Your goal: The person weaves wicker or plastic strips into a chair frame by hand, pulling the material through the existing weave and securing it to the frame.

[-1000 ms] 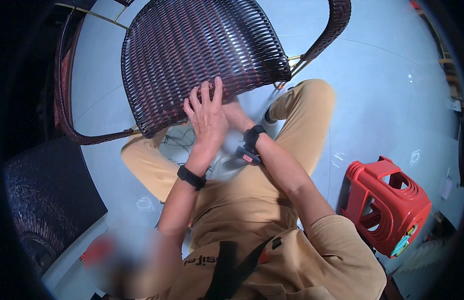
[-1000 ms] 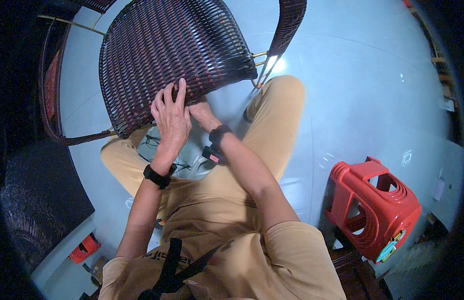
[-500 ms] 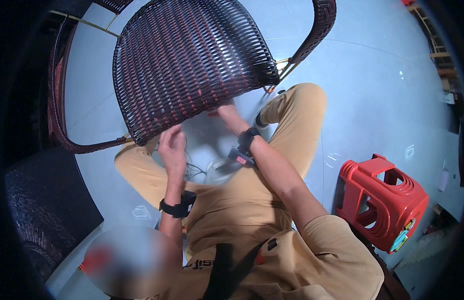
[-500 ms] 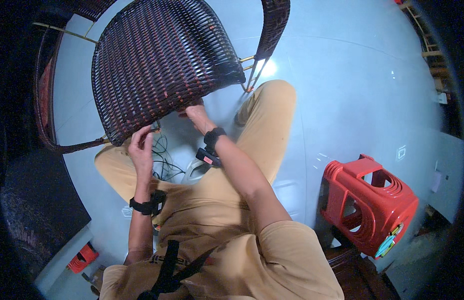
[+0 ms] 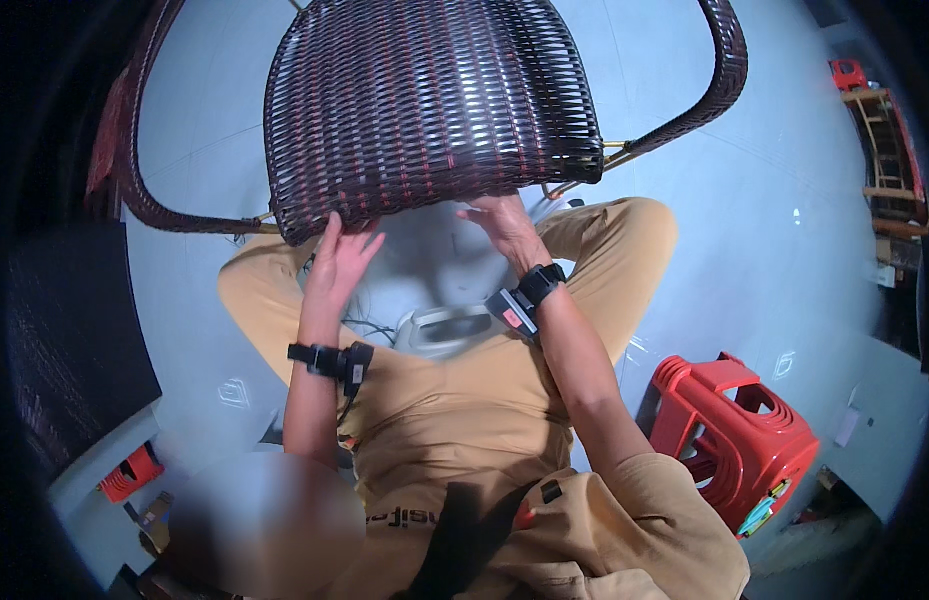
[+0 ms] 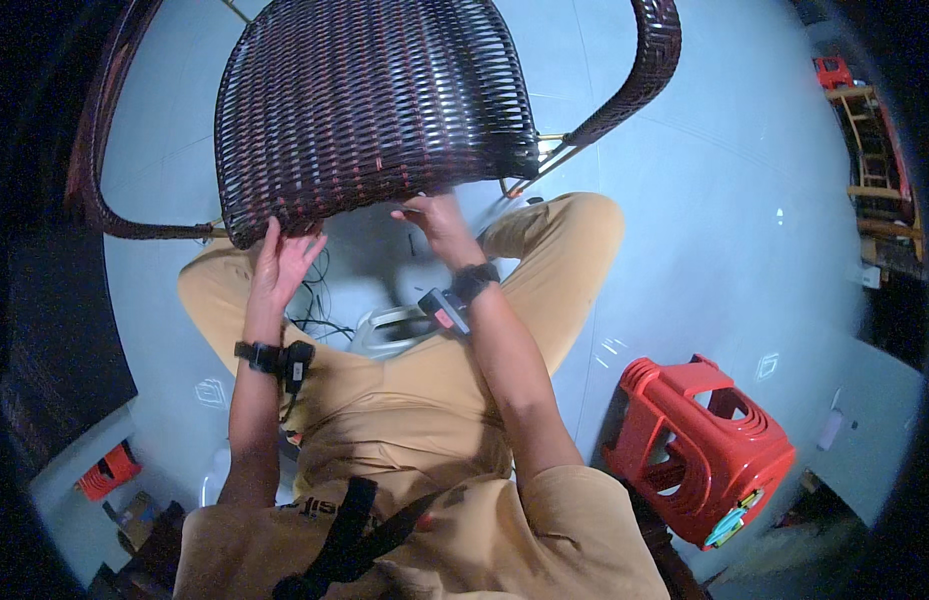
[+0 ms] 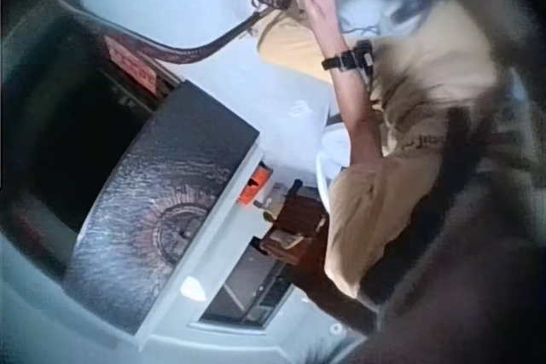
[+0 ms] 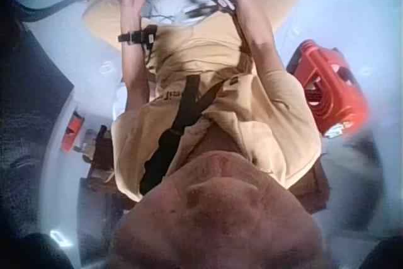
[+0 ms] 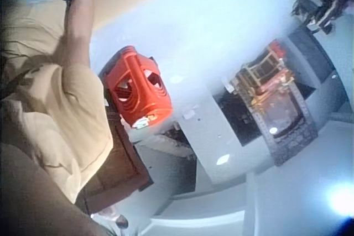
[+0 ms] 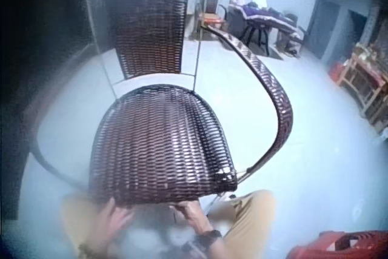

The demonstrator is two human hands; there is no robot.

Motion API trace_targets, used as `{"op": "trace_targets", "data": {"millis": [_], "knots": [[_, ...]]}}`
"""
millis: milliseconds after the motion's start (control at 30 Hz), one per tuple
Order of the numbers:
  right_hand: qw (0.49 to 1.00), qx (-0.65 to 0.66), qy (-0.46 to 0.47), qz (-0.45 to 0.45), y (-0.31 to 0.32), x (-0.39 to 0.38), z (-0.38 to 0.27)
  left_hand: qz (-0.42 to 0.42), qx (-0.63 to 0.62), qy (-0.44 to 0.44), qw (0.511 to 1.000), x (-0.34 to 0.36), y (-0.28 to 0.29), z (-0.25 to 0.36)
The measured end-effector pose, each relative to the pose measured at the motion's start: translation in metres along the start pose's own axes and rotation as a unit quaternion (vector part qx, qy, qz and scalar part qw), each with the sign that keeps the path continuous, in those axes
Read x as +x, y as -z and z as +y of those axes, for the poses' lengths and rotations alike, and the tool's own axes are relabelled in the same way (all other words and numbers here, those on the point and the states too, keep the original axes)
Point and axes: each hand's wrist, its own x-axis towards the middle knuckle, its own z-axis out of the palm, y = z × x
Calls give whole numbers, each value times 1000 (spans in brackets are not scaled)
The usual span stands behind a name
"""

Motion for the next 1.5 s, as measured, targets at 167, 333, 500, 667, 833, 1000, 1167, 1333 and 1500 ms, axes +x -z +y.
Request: {"op": "trace_targets", "data": {"millis": [167,333,500,667,833,1000,1167,1333,1500], "knots": [[997,78,17,-24,-5,-23,-18,-55,-125,-39,990,25,1,-19],[983,180,10,-47,12,-25,-14,-72,-143,-80,984,30,-3,-22],[977,210,-2,-42,12,-20,-17,-87,-91,-77,989,32,0,-24],[982,187,13,-9,3,-18,-13,-62,-57,-107,991,27,-1,-24],[994,92,3,-54,0,-19,-12,-66,-26,-139,988,24,-7,-23],[993,-30,-48,-103,-19,-4,17,-70,-17,-130,989,27,-2,-25],[996,28,-68,-57,0,37,45,-59,21,-98,993,30,3,-28],[985,110,-77,-109,-15,48,60,-33,59,-108,992,24,3,-25],[965,167,-105,-171,-23,59,66,-42,68,-100,992,28,3,-27]]}}
